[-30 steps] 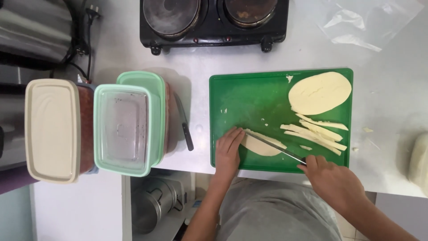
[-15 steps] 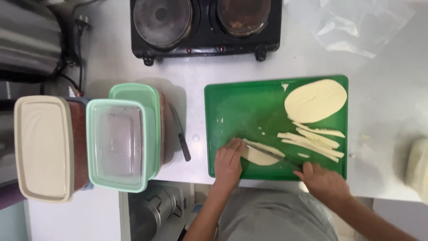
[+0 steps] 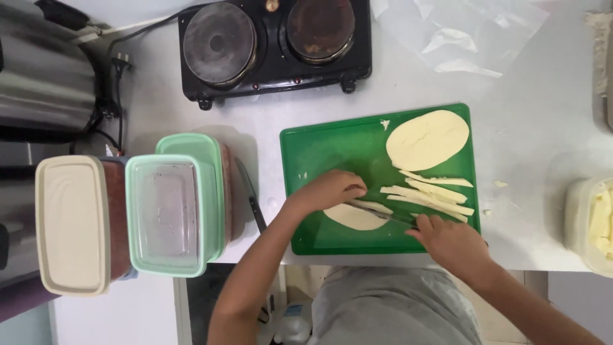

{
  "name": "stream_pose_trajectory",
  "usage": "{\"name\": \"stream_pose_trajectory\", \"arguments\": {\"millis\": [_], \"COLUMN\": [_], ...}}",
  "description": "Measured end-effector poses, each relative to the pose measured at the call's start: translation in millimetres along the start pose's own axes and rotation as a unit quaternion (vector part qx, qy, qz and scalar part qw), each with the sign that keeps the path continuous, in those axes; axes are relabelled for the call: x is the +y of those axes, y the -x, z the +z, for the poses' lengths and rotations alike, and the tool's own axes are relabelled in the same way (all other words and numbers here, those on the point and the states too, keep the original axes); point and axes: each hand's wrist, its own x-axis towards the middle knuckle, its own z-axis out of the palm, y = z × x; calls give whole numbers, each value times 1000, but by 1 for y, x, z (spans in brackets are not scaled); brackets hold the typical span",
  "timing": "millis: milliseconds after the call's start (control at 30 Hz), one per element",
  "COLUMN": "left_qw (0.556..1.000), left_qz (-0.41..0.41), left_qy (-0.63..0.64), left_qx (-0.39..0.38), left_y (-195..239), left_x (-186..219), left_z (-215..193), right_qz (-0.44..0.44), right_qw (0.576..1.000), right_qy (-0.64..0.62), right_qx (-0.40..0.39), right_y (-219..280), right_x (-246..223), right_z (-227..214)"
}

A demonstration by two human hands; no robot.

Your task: Cutting potatoes into thin sticks on a green cutting board using a chef's knife and placing them into a plastic storage container.

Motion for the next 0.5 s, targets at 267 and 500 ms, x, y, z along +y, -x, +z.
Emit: {"name": "stream_pose_trajectory", "arguments": {"millis": [267, 500], "left_qw": [999, 999], "left_qz": [-20, 39], "left_qy": [-33, -27], "left_qx": [-14, -26], "left_y": [-4, -9], "left_x": [29, 62], "left_z": [-1, 3], "right_qz": [5, 57], "right_qw": [991, 986], "right_qy": [21, -23], "right_qx": [135, 153], "right_y": [7, 40], "right_x": [-12, -9], "right_z": [5, -16]}}
